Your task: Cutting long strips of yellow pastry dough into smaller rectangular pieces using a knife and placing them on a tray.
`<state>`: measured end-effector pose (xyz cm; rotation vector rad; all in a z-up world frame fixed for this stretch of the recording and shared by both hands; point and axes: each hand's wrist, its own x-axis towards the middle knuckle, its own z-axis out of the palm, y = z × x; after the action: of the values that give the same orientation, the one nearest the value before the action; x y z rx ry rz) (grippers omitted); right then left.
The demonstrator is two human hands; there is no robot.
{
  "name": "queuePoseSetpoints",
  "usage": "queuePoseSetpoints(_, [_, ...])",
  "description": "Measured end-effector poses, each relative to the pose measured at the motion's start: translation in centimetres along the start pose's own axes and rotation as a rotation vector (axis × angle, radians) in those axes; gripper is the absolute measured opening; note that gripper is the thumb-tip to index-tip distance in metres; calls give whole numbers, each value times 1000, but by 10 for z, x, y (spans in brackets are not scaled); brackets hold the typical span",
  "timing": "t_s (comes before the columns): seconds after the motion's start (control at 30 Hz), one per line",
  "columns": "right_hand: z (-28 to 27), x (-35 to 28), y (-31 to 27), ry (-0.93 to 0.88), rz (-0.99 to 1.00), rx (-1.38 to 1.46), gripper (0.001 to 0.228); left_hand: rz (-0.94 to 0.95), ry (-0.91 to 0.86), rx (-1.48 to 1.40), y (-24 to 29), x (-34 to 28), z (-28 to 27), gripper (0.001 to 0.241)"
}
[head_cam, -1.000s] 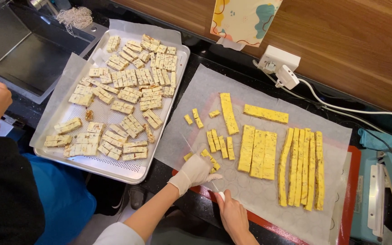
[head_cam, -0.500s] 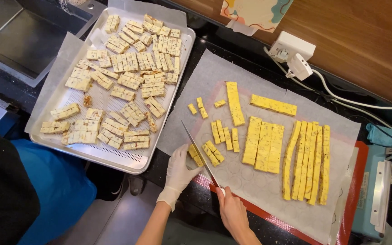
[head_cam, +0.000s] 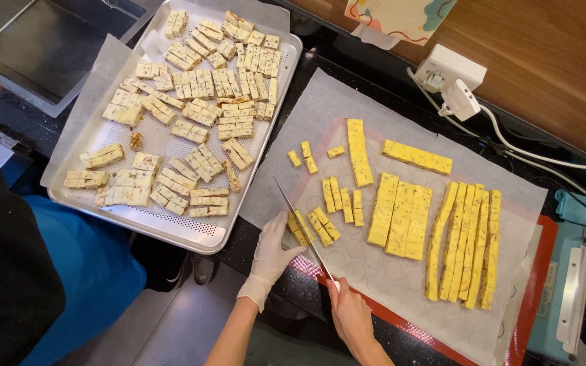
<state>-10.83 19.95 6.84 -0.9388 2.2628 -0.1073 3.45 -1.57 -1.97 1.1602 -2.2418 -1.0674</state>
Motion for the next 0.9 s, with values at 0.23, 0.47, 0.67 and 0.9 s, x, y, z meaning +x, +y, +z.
queuePoseSetpoints(0.23, [-2,4,5,-22,16,-23,49,-308,52,-489,-5,13,-16,63])
queuePoseSetpoints(0.47, [3,10,14,-19,-15,6,47,-273,113,-582,-5,28,-19,53])
queuePoseSetpoints(0.67, [1,10,12,-28,-13,-30,50,-332,112,-634,-9,27,-12,54])
queuePoseSetpoints(0.9, [7,6,5,47,-16,-178,53,104,206,161,26,32,-60,31])
